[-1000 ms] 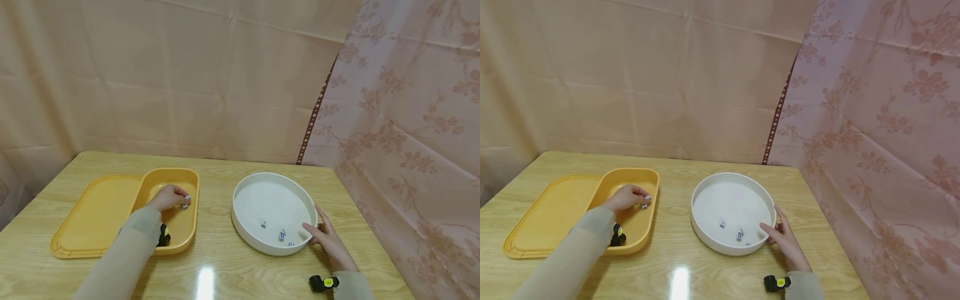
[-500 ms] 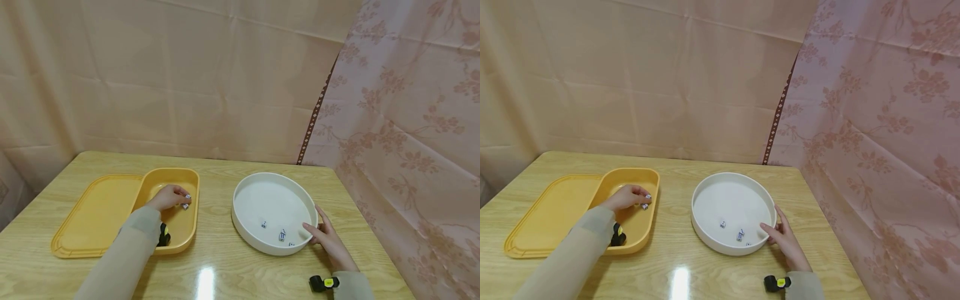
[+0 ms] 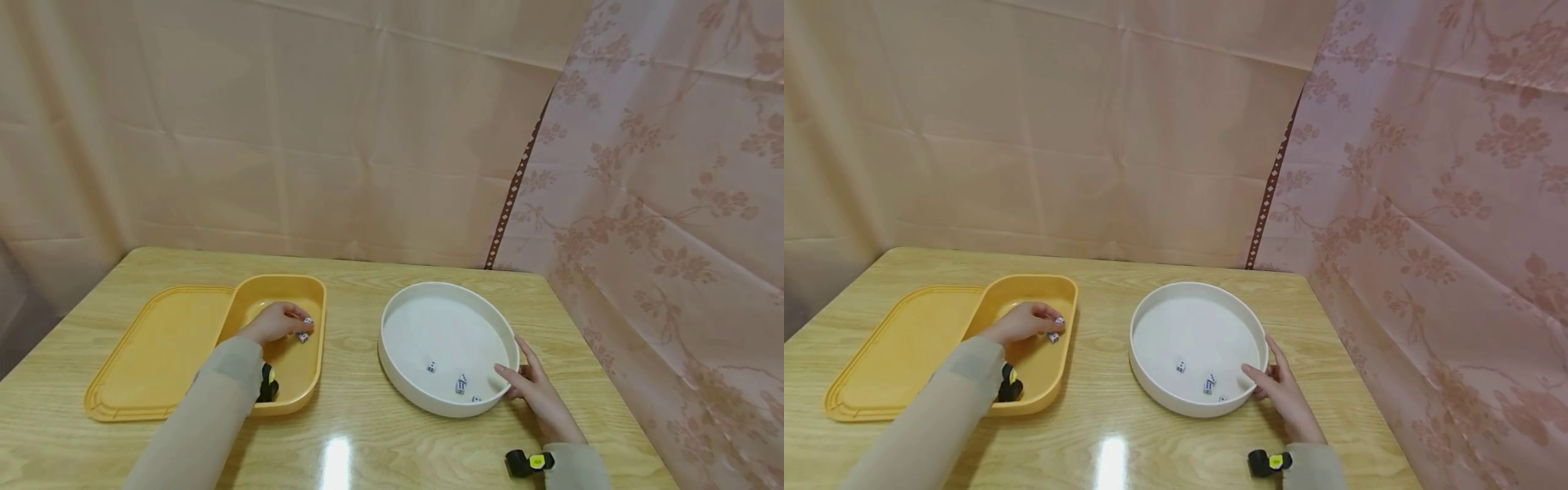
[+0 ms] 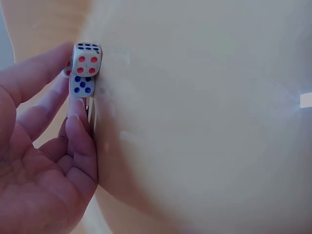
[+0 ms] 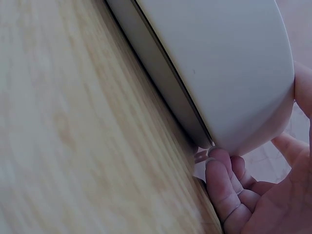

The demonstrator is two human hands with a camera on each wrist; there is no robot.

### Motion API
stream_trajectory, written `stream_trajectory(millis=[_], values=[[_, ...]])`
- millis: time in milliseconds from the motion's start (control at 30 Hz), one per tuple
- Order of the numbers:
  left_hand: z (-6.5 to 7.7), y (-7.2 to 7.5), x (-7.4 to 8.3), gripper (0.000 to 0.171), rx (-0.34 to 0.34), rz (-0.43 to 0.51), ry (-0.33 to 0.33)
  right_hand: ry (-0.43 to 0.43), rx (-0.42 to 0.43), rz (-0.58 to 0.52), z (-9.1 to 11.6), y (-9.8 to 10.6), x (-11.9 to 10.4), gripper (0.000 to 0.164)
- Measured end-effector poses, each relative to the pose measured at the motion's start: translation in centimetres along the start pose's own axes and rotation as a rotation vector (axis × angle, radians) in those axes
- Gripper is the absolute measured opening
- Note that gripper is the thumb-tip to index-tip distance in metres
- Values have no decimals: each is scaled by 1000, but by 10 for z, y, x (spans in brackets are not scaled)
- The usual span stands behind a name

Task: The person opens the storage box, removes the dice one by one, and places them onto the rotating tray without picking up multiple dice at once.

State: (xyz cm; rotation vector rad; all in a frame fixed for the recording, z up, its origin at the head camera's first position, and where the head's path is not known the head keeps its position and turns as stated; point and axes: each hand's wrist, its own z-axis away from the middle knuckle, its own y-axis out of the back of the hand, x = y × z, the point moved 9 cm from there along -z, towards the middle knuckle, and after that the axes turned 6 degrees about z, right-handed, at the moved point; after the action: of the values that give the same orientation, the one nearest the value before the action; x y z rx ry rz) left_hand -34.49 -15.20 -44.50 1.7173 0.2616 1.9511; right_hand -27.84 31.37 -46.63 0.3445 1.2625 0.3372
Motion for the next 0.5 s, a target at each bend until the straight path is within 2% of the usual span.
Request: stream_trajectory(millis=[200,400,500], values=[[2,-1,3,28,-38,11,-10,7,1,-19,-1,-1,0,89],[1,-1,2,29,-37,52,7,0,4,-21,-1,0,1,89],[-1,1,2,30,-8,72,18,0,5,-17,0,0,1,89]])
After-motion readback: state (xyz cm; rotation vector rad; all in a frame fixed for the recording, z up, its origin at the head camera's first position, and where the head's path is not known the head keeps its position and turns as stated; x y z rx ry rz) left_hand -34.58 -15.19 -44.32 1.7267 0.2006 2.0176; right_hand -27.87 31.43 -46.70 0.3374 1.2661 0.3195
